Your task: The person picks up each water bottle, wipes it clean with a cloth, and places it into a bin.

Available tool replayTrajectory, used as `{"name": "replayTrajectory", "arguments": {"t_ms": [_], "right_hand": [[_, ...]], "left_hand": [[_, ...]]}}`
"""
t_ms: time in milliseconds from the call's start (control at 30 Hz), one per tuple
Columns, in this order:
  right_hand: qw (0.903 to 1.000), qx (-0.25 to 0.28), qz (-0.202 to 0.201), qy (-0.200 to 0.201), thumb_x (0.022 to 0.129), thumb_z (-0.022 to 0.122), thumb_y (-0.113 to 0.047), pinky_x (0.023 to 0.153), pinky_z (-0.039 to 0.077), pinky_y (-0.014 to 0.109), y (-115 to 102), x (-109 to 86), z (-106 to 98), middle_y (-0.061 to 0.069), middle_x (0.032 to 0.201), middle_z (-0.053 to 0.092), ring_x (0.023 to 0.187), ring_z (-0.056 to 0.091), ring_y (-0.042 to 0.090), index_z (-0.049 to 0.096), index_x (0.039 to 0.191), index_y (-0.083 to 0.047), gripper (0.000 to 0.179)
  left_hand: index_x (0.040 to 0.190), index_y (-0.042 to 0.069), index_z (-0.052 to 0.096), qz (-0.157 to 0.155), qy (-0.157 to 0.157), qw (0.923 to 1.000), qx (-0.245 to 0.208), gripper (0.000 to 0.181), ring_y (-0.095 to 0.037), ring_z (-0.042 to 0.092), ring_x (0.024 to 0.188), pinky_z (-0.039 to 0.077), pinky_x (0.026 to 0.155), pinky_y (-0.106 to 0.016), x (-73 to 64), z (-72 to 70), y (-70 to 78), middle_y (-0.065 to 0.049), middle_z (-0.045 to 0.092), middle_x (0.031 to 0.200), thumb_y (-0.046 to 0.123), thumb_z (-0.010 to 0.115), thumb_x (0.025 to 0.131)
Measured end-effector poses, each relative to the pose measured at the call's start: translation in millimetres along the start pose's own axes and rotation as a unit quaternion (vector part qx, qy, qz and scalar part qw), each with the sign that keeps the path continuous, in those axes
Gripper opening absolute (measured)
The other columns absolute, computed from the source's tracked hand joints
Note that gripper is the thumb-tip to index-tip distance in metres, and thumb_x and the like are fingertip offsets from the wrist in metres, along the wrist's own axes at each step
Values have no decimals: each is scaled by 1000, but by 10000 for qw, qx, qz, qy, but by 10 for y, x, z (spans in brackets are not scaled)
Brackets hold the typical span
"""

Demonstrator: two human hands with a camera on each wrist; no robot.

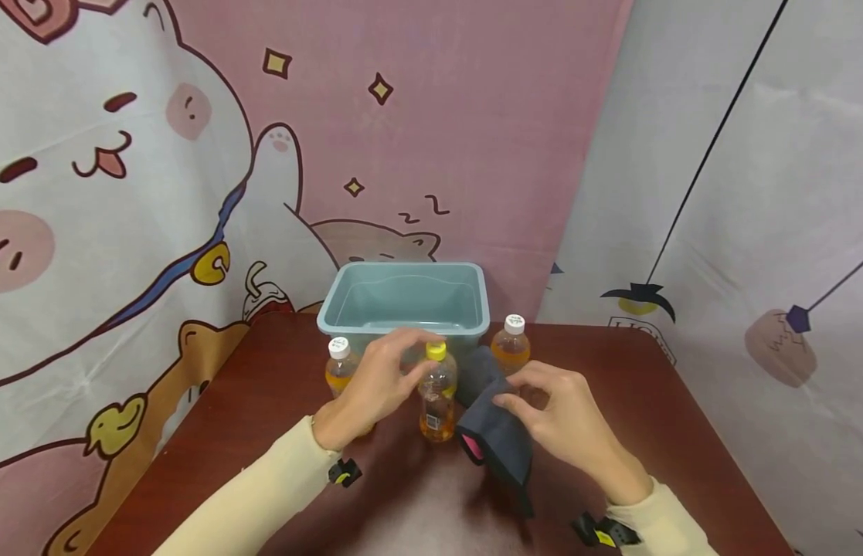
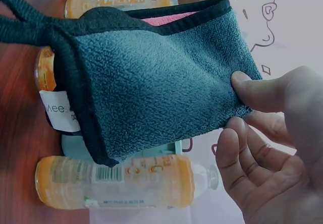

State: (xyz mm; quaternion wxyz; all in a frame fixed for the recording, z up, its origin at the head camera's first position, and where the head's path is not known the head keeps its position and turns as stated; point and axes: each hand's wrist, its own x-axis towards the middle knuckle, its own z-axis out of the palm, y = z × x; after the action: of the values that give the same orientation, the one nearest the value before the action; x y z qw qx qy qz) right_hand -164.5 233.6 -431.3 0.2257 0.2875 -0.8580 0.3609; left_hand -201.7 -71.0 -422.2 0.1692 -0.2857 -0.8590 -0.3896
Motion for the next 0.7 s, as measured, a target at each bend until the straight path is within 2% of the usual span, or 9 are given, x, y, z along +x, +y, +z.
{"name": "replayTrajectory", "arguments": {"t_ms": [67,300,367,533,700], "right_hand": [[10000,-3,6,27,88,102,-5,69,50,17,1,-12,-20,-19,93,76,78,62,2,84,101,-35,37],[9999,-25,150,-1,90,101,-6,67,50,17,-3,-57,-84,-19,93,76,76,61,2,85,101,-36,37],[9998,-55,177,-11,90,101,-6,67,50,18,-4,-66,-102,-19,94,76,76,61,2,84,101,-36,37],[9996,-84,222,-134,91,101,-7,69,51,18,1,-73,-134,-20,96,77,78,62,2,84,102,-38,37],[9992,-28,268,-289,92,101,-9,70,54,18,7,-80,-149,-20,96,77,80,65,2,84,103,-37,35]], "left_hand": [[145,12,79,-35,65,10000,45,42,-28,79,118,73,88,-40,47,29,-17,-10,81,139,11,90,104],[145,13,79,-138,158,9996,190,39,-29,73,97,58,76,-28,199,137,-60,-10,81,130,13,87,107],[145,13,79,-189,151,9996,165,38,-29,75,103,62,82,-30,230,161,-60,-10,80,132,13,87,108],[147,14,79,-272,137,9995,79,39,-29,79,117,70,98,-43,279,197,-52,-12,79,134,13,85,109],[147,13,78,-250,112,9995,132,39,-26,78,112,67,91,-38,296,210,-58,-11,79,133,14,85,109]]}}
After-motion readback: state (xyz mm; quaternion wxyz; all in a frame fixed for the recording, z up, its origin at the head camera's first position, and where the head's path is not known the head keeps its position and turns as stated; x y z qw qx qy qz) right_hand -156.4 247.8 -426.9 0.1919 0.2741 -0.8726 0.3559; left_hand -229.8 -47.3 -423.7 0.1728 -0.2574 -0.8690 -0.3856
